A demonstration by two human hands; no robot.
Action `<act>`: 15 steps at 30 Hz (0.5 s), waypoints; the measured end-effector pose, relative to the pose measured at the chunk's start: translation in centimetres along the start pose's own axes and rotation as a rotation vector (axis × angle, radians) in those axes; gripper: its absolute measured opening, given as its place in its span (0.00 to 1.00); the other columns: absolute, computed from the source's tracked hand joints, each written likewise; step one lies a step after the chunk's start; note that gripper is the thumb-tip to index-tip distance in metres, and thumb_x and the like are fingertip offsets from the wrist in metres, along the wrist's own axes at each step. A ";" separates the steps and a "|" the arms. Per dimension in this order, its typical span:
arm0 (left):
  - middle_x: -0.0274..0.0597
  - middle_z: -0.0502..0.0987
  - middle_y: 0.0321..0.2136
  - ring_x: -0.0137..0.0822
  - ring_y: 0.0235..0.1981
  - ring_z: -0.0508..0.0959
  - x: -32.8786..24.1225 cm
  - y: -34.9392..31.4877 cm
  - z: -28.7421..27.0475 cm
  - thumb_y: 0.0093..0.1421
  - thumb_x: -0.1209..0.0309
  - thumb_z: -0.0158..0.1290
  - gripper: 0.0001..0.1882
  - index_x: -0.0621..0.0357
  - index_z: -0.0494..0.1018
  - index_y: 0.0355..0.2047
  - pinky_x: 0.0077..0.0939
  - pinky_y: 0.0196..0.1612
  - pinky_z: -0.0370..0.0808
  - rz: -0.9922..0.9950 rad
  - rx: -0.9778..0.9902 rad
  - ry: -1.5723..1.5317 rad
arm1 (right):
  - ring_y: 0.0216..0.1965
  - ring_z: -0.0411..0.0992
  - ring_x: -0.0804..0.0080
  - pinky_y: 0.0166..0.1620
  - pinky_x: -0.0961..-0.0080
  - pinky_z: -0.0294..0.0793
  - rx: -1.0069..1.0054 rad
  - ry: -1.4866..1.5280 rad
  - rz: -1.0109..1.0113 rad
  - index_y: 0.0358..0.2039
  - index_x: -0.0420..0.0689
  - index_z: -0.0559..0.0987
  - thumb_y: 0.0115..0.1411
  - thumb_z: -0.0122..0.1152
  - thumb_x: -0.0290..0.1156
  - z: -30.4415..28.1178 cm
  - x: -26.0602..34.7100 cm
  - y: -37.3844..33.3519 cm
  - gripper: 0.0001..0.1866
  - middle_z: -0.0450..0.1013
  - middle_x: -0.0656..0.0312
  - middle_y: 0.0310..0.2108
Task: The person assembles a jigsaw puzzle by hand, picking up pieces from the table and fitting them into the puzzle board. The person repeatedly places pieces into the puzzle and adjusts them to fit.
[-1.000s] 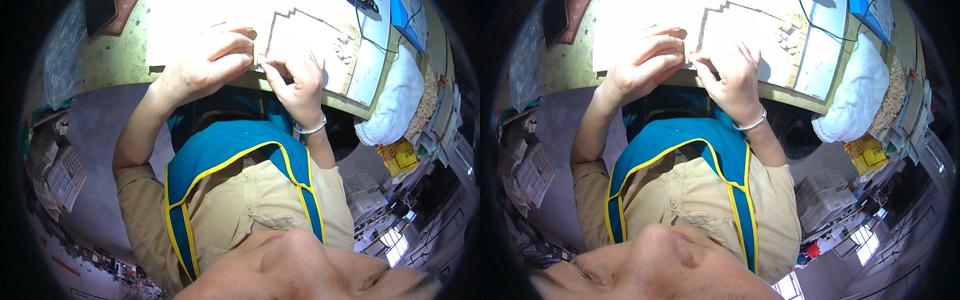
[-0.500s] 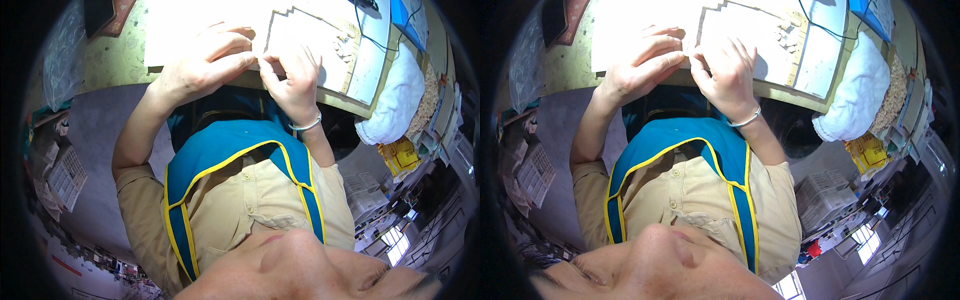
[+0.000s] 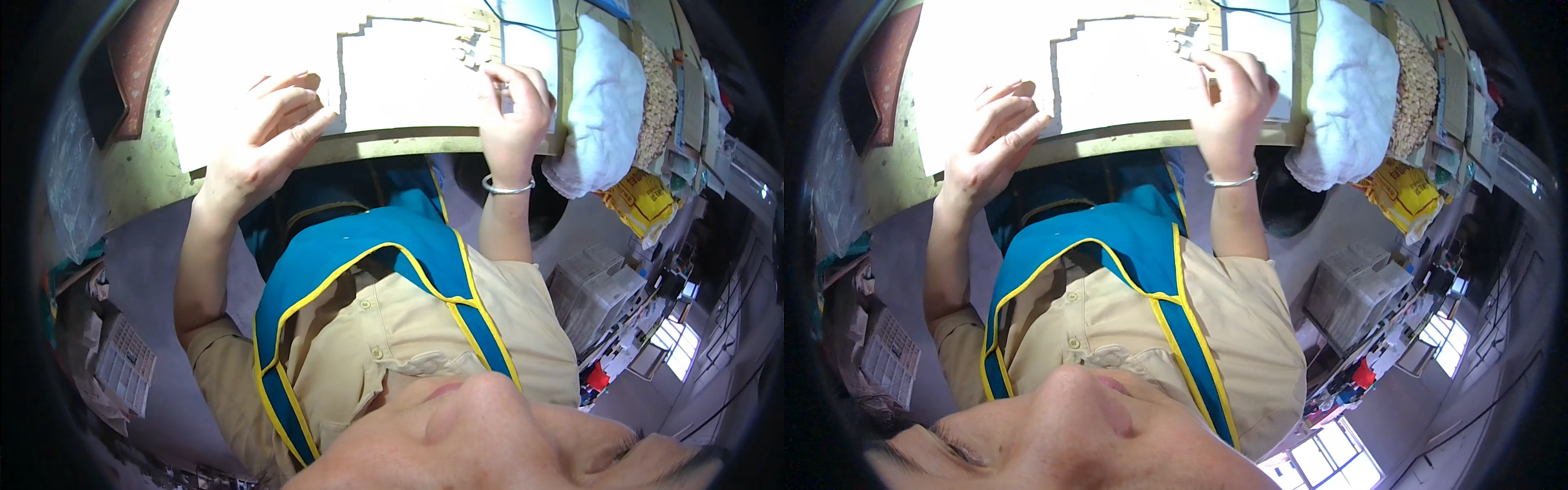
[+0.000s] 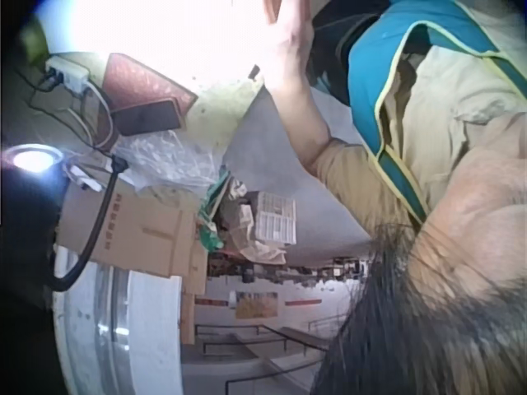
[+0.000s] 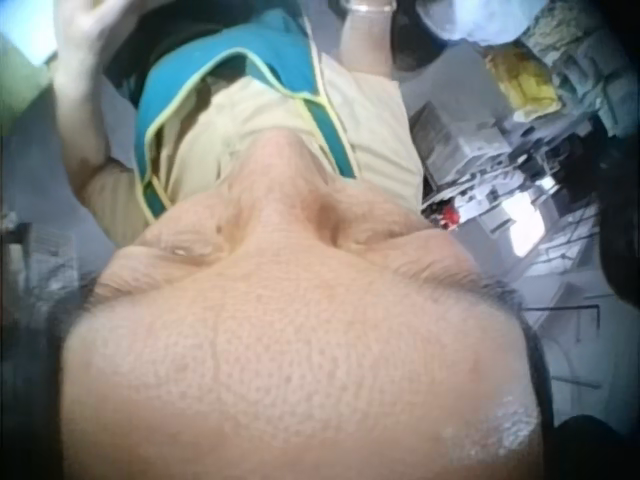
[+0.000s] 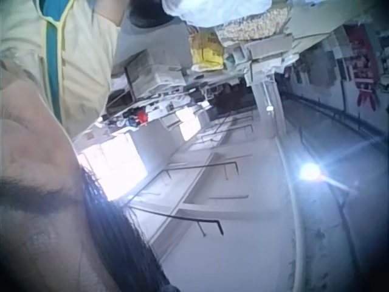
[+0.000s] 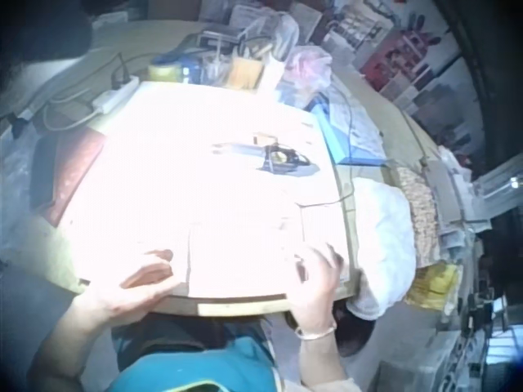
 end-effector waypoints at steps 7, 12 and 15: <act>0.48 0.82 0.46 0.52 0.56 0.83 -0.1 -0.1 0.1 0.56 0.86 0.67 0.28 0.55 0.85 0.58 0.47 0.58 0.84 -0.032 0.019 -0.025 | 0.47 0.78 0.64 0.54 0.62 0.64 0.035 -0.117 -0.046 0.41 0.51 0.89 0.56 0.80 0.28 -0.1 -1.4 -0.1 0.12 0.78 0.67 0.41; 0.48 0.83 0.47 0.52 0.58 0.84 -0.2 -0.4 0.1 0.57 0.84 0.68 0.26 0.53 0.87 0.56 0.47 0.59 0.85 -0.053 0.029 -0.006 | 0.45 0.79 0.68 0.54 0.64 0.65 0.117 0.094 0.052 0.38 0.50 0.88 0.57 0.79 0.26 -0.1 -1.4 -0.5 0.09 0.79 0.69 0.39; 0.48 0.84 0.47 0.52 0.58 0.85 -0.2 -0.4 0.1 0.59 0.83 0.69 0.24 0.52 0.88 0.55 0.47 0.58 0.86 -0.069 0.039 -0.002 | 0.43 0.79 0.69 0.54 0.64 0.65 0.225 0.238 0.135 0.37 0.49 0.88 0.57 0.78 0.26 -0.5 -0.6 -0.8 0.08 0.80 0.69 0.39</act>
Point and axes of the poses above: each hand's wrist, its own y-axis towards the middle knuckle, its own z-axis out of the palm, x = y × z, the point moved 2 cm from there along y, towards the middle knuckle
